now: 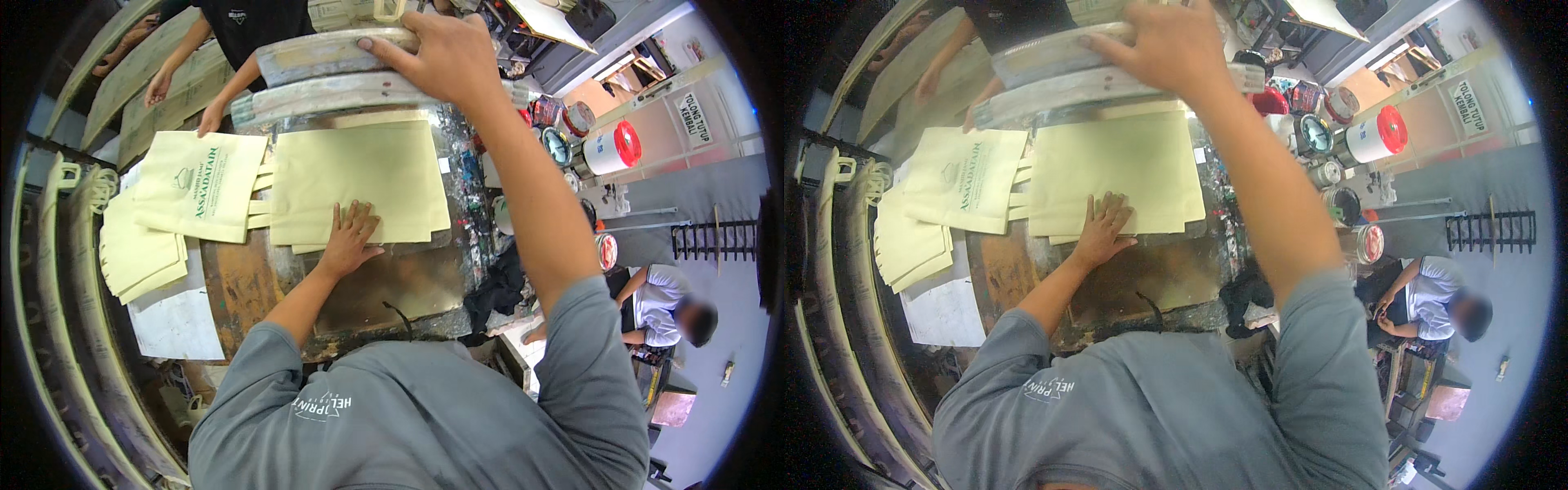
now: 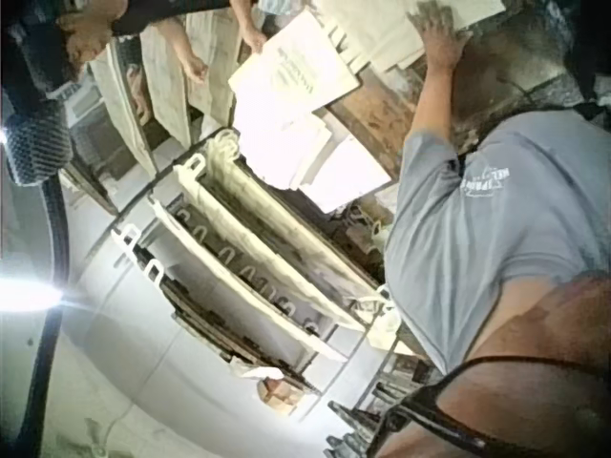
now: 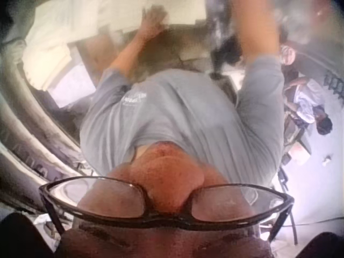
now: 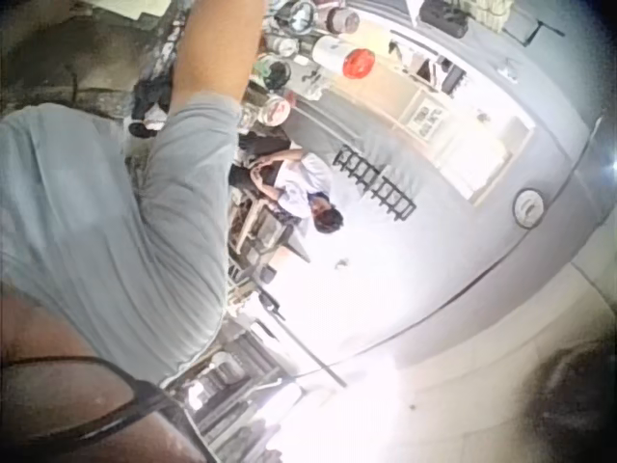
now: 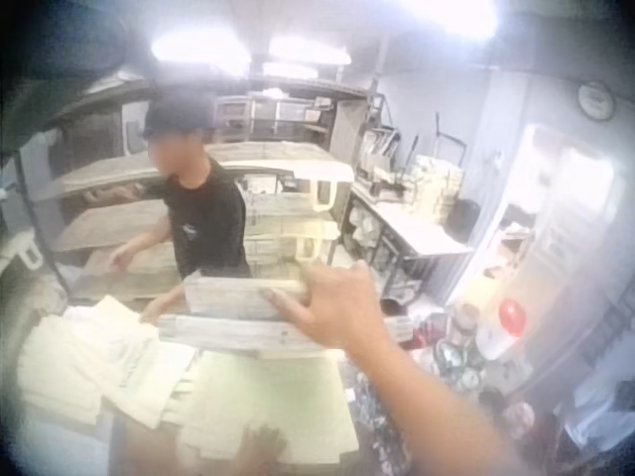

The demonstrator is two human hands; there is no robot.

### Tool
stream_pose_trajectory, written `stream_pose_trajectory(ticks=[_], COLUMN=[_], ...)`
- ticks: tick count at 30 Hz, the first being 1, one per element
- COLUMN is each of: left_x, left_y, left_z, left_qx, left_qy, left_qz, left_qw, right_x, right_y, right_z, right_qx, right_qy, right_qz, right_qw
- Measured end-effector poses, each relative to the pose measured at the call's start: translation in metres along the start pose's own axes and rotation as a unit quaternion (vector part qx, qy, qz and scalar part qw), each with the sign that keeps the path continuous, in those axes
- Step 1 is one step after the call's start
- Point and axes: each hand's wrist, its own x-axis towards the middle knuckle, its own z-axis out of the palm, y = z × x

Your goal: The person performs screen printing on yellow tote bags by placing each bag onto a printing plate, lowering the screen frame, and using a squeegee to apply green ink across the design.

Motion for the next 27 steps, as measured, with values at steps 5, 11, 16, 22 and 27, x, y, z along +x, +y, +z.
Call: stream_pose_trajectory(ticks=[5,11,16,22,27], left_x=[0.016,0.042,0.048,0.051,0.048], left_y=[-0.005,0.015,0.036,0.041,0.051], left_z=[0.028,0.040,0.020,0.027,0.020], left_qx=[-0.017,0.003,-0.032,-0.050,-0.036], left_qy=[0.002,0.011,-0.030,-0.028,-0.032], left_qz=[-0.005,-0.014,-0.006,-0.004,-0.027], left_qw=[1.000,1.000,0.999,0.998,0.998], right_x=[0.006,0.027,0.043,0.032,0.027], right_y=[-0.004,0.007,0.002,0.007,0.004], right_z=[-0.007,-0.002,-0.034,-0.008,-0.009], right_qx=[0.104,0.094,0.100,0.122,0.098], right_qy=[-0.017,-0.057,-0.214,-0.102,-0.122], right_qz=[0.049,0.046,0.082,0.054,0.074], right_qw=[0.993,0.993,0.968,0.986,0.985])
